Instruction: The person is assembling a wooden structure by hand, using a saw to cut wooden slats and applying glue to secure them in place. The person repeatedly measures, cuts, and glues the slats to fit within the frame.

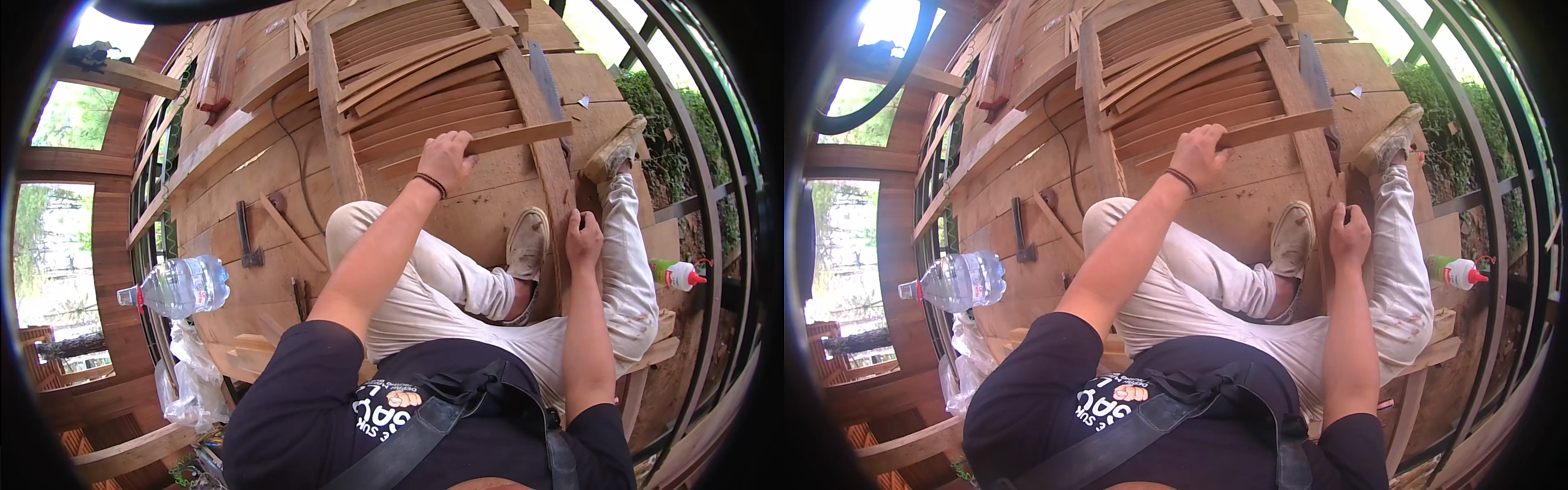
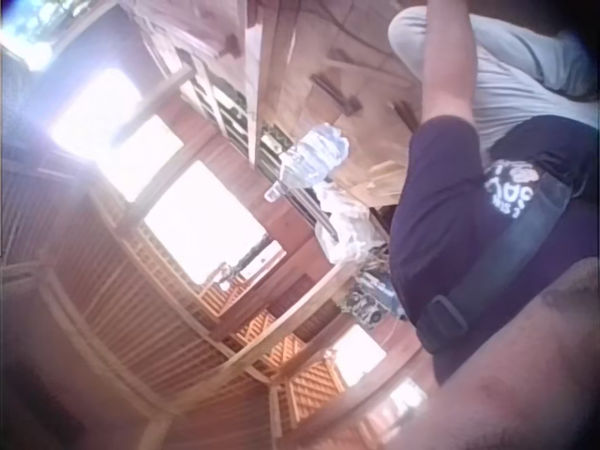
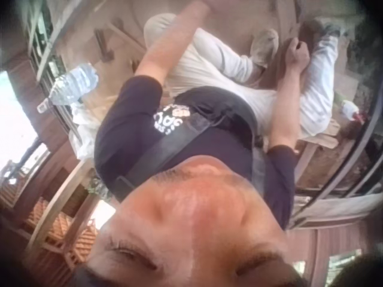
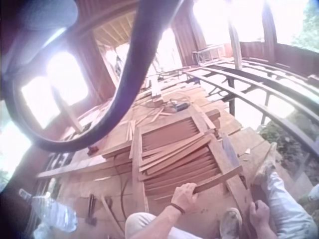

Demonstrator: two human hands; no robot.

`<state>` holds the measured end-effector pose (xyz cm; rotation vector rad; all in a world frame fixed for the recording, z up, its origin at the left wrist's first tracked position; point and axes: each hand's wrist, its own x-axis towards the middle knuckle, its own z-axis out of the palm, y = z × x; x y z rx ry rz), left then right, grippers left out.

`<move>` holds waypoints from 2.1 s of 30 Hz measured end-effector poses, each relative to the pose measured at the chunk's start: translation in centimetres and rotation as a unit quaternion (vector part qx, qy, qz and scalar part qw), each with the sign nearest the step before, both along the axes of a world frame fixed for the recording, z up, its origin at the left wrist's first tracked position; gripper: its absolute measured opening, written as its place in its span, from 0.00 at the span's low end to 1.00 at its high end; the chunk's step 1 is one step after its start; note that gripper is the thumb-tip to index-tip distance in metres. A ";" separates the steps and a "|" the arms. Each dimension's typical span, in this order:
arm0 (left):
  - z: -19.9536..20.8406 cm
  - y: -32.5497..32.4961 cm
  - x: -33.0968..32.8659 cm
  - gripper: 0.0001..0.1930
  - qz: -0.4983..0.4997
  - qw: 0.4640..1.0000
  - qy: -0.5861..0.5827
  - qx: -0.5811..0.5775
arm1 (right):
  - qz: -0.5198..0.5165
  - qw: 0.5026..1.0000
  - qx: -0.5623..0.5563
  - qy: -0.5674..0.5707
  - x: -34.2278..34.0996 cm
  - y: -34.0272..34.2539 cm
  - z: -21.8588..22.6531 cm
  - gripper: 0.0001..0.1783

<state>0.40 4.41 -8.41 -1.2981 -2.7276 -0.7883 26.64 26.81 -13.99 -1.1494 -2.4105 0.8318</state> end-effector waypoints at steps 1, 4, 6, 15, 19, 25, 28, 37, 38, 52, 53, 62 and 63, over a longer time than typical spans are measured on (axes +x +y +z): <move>-0.5 -0.1 -0.5 0.16 0.005 1.000 0.004 -0.009 | 0.002 1.000 -0.003 -0.003 -0.1 -0.1 0.1 0.20; -1.6 -0.2 -1.1 0.15 0.014 0.999 -0.004 -0.030 | 0.005 1.000 -0.004 -0.015 -0.2 -0.1 0.0 0.20; -1.6 0.1 -0.8 0.15 0.013 0.999 -0.037 -0.037 | 0.004 1.000 -0.002 -0.016 -0.1 0.2 -0.1 0.20; -1.0 1.9 2.3 0.19 -0.033 0.994 0.105 0.014 | -0.004 1.000 -0.010 -0.014 -0.1 0.0 0.1 0.20; -0.9 1.5 2.1 0.25 -0.013 0.997 0.074 -0.018 | 0.001 1.000 -0.007 -0.011 -0.1 0.1 -0.1 0.21; -1.2 0.5 0.5 0.22 0.025 0.992 0.029 -0.124 | 0.006 1.000 -0.011 -0.008 -0.1 0.2 -0.2 0.21; -1.9 -0.3 -0.6 0.19 0.031 0.988 0.041 -0.147 | 0.005 1.000 -0.020 -0.008 0.0 0.3 -0.4 0.21; -2.2 -1.5 -2.0 0.18 0.044 0.981 0.029 -0.185 | 0.001 1.000 -0.027 -0.015 -0.2 0.1 0.3 0.21; -2.3 -1.6 -2.2 0.18 0.044 0.981 0.026 -0.185 | 0.000 1.000 -0.027 -0.015 -0.2 0.1 0.3 0.21; -2.7 -1.4 -2.9 0.18 0.035 0.979 0.012 -0.198 | 0.006 1.000 -0.008 0.011 -0.1 0.1 -0.1 0.21; -2.6 -1.3 -2.8 0.18 0.041 0.979 0.011 -0.200 | 0.004 1.000 -0.011 0.003 -0.1 0.0 0.1 0.21; -3.7 -1.6 -3.2 0.21 0.079 0.985 -0.003 -0.151 | 0.009 1.000 -0.014 0.003 -0.1 0.1 0.1 0.21; -4.0 -1.8 -3.5 0.22 0.083 0.988 -0.018 -0.130 | 0.011 1.000 -0.012 0.006 -0.2 0.1 0.0 0.20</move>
